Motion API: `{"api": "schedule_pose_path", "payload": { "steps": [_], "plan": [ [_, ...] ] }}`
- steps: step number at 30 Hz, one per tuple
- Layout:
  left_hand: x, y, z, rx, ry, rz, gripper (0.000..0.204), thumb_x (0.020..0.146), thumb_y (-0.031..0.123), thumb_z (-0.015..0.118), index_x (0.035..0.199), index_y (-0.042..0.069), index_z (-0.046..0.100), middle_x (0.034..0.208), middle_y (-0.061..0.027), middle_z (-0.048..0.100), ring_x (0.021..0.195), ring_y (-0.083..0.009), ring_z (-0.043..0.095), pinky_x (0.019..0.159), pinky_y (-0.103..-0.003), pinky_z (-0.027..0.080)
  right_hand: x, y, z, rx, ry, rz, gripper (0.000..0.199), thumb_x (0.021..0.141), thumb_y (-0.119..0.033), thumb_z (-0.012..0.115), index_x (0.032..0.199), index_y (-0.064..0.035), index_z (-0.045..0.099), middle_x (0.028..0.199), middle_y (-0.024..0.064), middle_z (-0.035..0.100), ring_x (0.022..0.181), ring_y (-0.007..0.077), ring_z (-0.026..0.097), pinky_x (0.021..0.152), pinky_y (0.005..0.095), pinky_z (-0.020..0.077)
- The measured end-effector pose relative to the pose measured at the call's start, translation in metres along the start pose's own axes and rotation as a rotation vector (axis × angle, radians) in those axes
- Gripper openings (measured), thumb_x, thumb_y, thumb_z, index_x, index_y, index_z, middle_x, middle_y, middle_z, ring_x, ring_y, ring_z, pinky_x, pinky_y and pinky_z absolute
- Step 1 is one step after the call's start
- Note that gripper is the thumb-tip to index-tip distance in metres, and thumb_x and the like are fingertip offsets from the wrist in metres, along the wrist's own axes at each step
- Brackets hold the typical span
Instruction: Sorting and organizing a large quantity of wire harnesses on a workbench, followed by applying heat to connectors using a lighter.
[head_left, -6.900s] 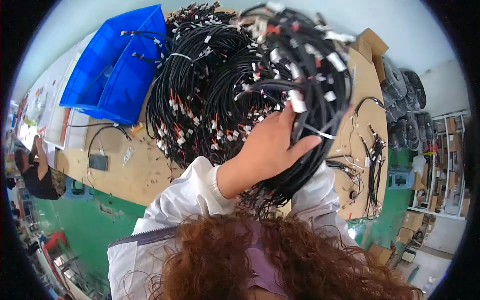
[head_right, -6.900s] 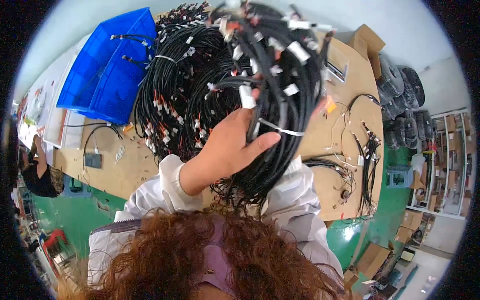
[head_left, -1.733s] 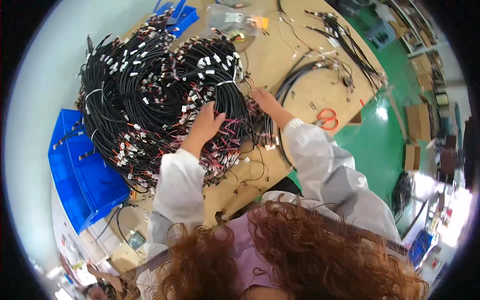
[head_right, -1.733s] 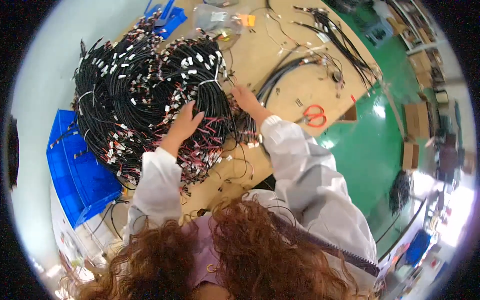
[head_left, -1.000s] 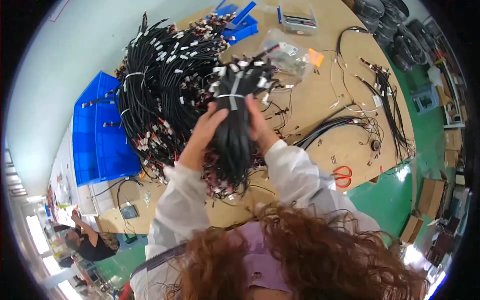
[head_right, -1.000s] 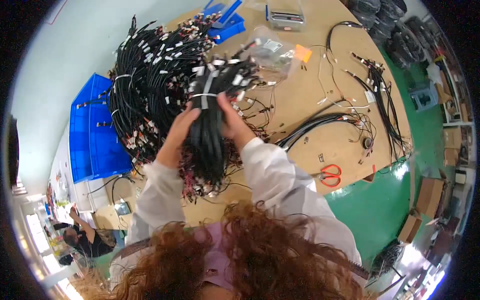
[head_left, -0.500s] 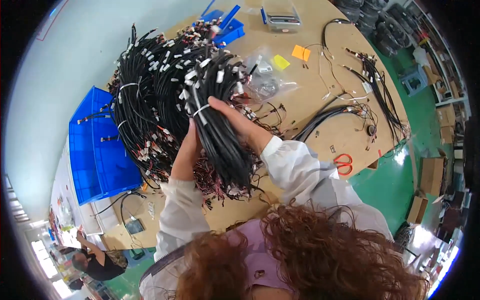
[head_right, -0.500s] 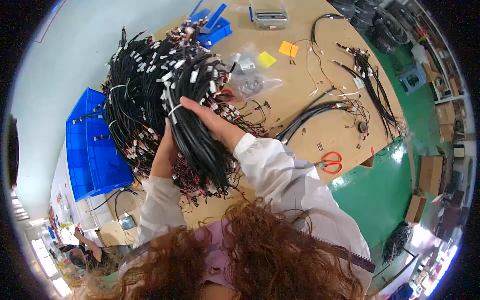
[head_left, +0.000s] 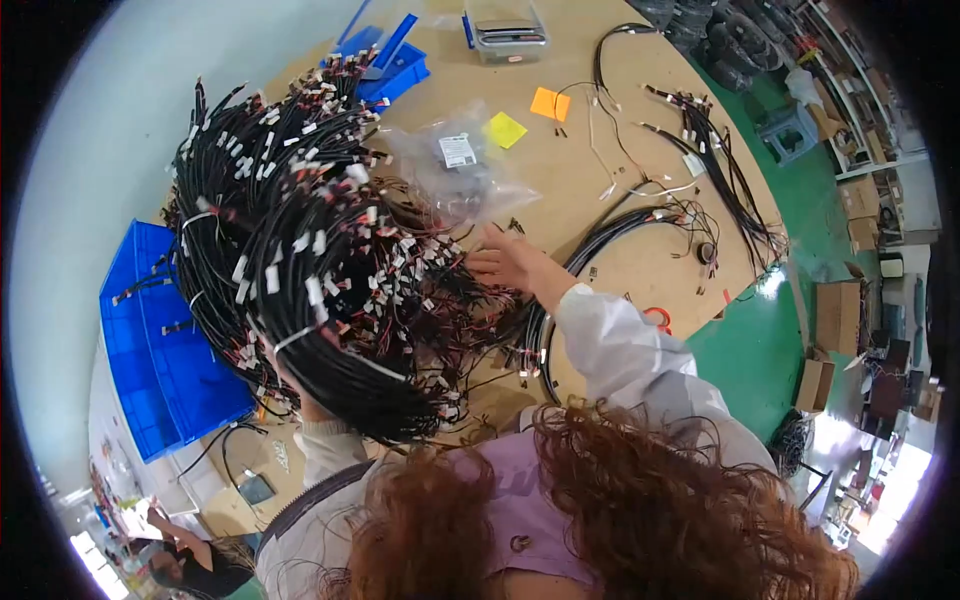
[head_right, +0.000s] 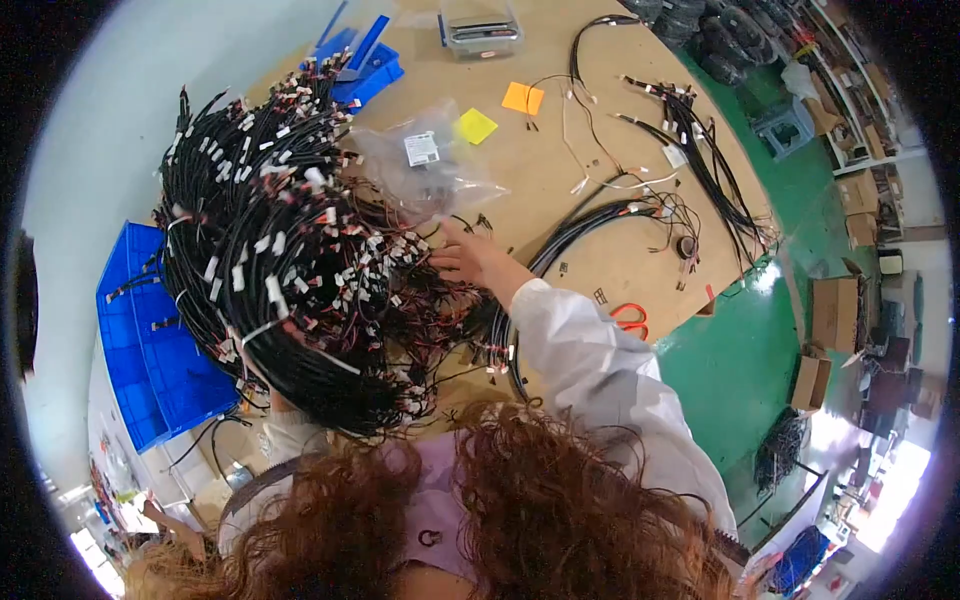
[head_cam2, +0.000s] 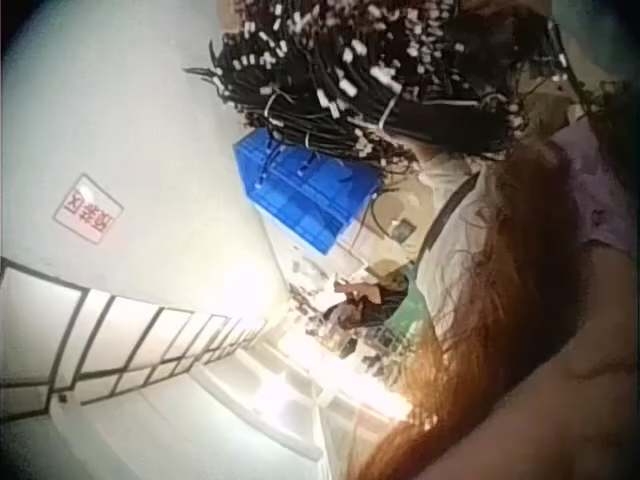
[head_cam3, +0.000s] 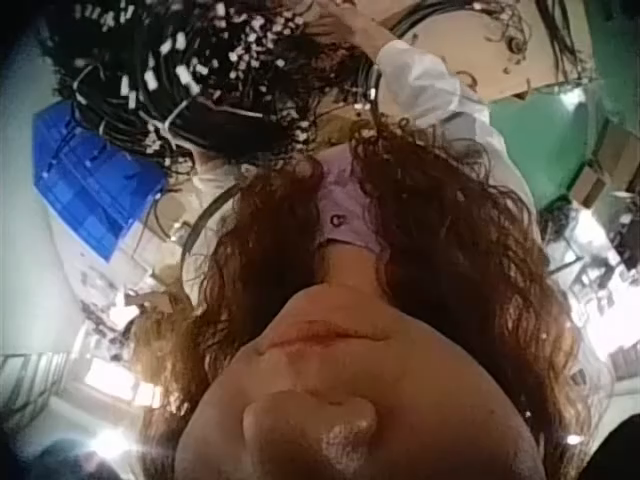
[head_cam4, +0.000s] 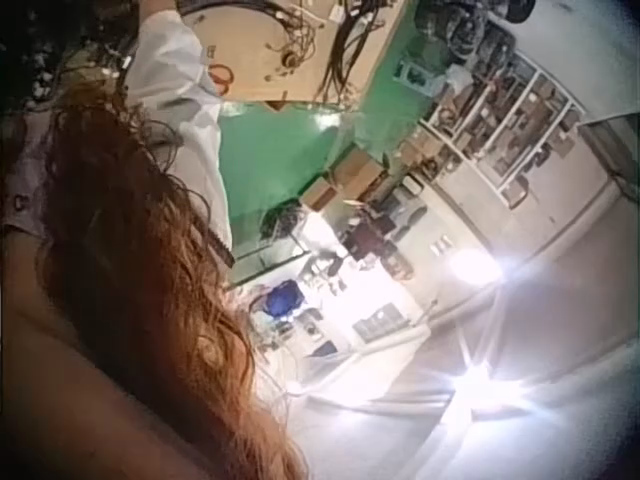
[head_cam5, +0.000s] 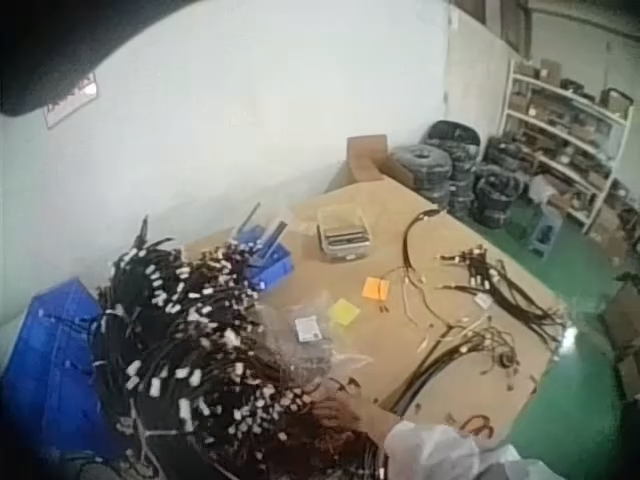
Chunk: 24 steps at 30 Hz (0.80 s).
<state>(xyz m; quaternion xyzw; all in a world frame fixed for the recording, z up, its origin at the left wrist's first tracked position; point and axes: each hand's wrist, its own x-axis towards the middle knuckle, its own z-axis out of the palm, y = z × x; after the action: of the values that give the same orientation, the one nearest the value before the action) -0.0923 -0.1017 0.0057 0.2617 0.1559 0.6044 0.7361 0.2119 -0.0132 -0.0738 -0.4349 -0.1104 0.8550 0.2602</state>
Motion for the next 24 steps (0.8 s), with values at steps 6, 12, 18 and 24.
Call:
{"api": "schedule_pose_path", "payload": {
  "steps": [6,12,18,24],
  "plan": [
    [0.011,0.025,0.003,0.115,0.072,-0.009,0.065,0.083,0.054,0.035,0.119,0.000,0.043,0.109,-0.0167,0.053,0.099,-0.0299,0.052,0.088,-0.038,0.040,0.086,-0.018,0.059,0.312,0.132,-0.087,0.086,0.067,-0.060,0.059,0.126,-0.0060,0.030,0.126,0.0169,0.033,0.117,0.0312,0.033,0.097,0.0517,0.0189],
    [0.007,0.035,-0.001,0.186,0.147,-0.024,0.065,0.083,0.053,0.035,0.119,0.000,0.043,0.109,-0.0171,0.053,0.099,-0.0302,0.052,0.088,-0.037,0.040,0.123,-0.043,0.057,0.394,0.295,-0.449,0.018,0.084,-0.026,0.048,0.087,-0.0080,0.050,0.072,0.0065,0.054,0.064,0.0212,0.055,0.045,0.0276,0.0409],
    [0.054,0.017,-0.007,0.193,0.115,-0.045,0.065,0.083,0.053,0.034,0.119,-0.001,0.043,0.109,-0.0176,0.054,0.099,-0.0304,0.052,0.088,-0.037,0.040,0.077,-0.131,0.051,0.517,0.181,-0.430,0.012,0.078,-0.013,0.047,0.070,-0.0055,0.044,0.067,0.0078,0.050,0.071,0.0241,0.054,0.065,0.0382,0.0470],
    [0.075,0.000,-0.014,0.217,0.167,-0.069,0.065,0.083,0.053,0.034,0.119,-0.001,0.043,0.108,-0.0181,0.054,0.099,-0.0306,0.052,0.088,-0.037,0.040,0.012,-0.255,0.061,0.309,-0.057,-0.652,0.010,0.081,-0.008,0.036,0.080,0.0018,0.040,0.084,0.0178,0.049,0.082,0.0307,0.050,0.073,0.0478,0.0430]
  ]
}}
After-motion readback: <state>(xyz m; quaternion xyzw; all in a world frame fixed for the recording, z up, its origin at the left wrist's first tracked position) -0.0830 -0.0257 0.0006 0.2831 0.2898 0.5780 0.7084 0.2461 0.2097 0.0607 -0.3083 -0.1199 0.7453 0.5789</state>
